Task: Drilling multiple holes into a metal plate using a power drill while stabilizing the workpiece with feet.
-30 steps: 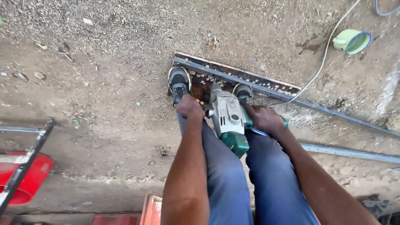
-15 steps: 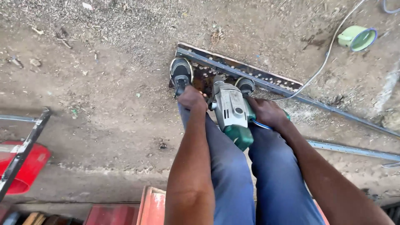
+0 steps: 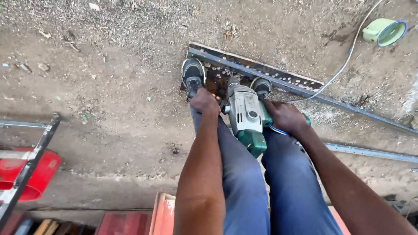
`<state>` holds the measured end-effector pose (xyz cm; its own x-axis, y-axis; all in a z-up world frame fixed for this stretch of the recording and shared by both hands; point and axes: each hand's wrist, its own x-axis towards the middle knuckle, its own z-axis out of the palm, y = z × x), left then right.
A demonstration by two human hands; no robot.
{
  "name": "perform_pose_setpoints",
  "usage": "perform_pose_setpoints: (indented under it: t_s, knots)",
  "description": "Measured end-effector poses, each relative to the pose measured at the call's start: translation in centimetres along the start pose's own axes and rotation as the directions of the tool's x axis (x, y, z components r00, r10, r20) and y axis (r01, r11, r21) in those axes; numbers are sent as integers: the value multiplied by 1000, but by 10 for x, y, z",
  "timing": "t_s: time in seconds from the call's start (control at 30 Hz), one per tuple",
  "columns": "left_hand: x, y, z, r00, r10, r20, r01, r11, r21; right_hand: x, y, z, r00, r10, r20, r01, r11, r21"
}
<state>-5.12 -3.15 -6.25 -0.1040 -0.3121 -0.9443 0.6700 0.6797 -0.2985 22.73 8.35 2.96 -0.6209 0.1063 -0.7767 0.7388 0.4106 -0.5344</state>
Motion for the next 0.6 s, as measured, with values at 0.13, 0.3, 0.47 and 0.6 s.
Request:
perform_pose_setpoints:
  t_s: [0.13, 0.3, 0.47, 0.6]
  knots:
    - [6, 17, 18, 1000, 10, -15, -6, 974, 227, -14, -3, -16, 999, 39, 20, -38, 998, -52]
    - [-11, 25, 4, 990, 92, -108, -44, 923, 382, -9, 11, -10, 995, 68, 68, -67, 998, -17]
    - [-59, -5, -49, 940, -157, -304, 85, 968, -235, 0, 6, -14, 994, 66, 92, -62, 997, -47]
    - [-73, 14, -40, 965, -95, -245, 33, 969, -245, -8, 8, -27, 986, 113, 125, -109, 993, -43]
